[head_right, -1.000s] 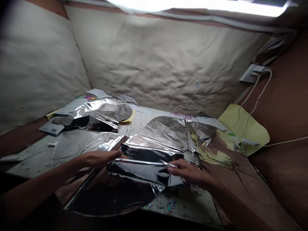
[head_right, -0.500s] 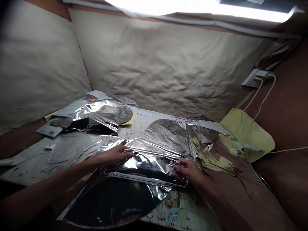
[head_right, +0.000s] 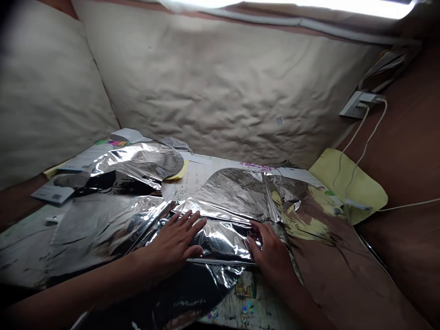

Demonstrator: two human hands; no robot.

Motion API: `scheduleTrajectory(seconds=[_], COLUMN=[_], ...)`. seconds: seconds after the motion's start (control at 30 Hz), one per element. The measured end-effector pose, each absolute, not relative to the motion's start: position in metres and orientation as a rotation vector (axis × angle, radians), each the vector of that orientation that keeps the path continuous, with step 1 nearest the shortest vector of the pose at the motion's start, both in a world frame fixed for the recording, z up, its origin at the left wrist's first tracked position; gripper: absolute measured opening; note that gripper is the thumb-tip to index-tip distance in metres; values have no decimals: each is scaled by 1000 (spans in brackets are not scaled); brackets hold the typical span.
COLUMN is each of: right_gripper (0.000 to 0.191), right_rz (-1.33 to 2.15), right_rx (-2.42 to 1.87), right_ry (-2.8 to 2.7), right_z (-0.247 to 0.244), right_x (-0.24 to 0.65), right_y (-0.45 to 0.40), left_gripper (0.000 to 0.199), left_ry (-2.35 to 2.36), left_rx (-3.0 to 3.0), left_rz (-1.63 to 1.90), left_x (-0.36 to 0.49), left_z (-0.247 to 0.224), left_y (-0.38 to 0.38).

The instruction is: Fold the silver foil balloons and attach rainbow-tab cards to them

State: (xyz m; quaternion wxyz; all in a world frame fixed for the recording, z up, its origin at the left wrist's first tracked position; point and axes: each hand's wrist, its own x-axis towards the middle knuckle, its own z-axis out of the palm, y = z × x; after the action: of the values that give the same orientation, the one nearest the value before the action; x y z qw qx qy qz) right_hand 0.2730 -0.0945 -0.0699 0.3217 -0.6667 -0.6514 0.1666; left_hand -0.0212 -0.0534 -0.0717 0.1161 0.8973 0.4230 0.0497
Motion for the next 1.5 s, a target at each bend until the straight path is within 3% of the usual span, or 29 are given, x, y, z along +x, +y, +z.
scheduleTrajectory(seconds=[0.07,0.13,0.3,1.0,1.1,1.23,1.3,1.43,1.5], right_gripper=[39,43,66,77,74,39,44,82,81], right_rz=[-12,-142,131,70,-62,-80,-2,121,107], right_rx=[-1621,-1467,-1527,-2086,-1945,-1493,-1370,-1153,-1015], right_ry=[-1954,-2230,-2594,-2305,-2378,-2549,-2547,-2676,-2767], right_z=[-65,-62,-71,-88,-84,-64,-53,-56,-69], right_x=[261,245,216,268,269,274,274,260,248], right_y=[-101,-102,-89,-108,-145,-196,-205,-196,-187], left_gripper=[69,69,69,71,65,44,51,72,70], left_ry=[1233,1232,1237,1170,1016,912,886,676,606], left_rx=[2625,2629,2591,2643,2742,2853,2808,2755,2764], left_rz=[149,151,149,124,42,47,12,-48,-51], left_x=[-21,-21,-23,-28,-34,-39,-38,-36,-37], left_z=[-68,-67,-75,-75,-65,-52,-51,-56,-57], left_y=[-52,-52,-50,-41,-30,-19,-18,-17,-15])
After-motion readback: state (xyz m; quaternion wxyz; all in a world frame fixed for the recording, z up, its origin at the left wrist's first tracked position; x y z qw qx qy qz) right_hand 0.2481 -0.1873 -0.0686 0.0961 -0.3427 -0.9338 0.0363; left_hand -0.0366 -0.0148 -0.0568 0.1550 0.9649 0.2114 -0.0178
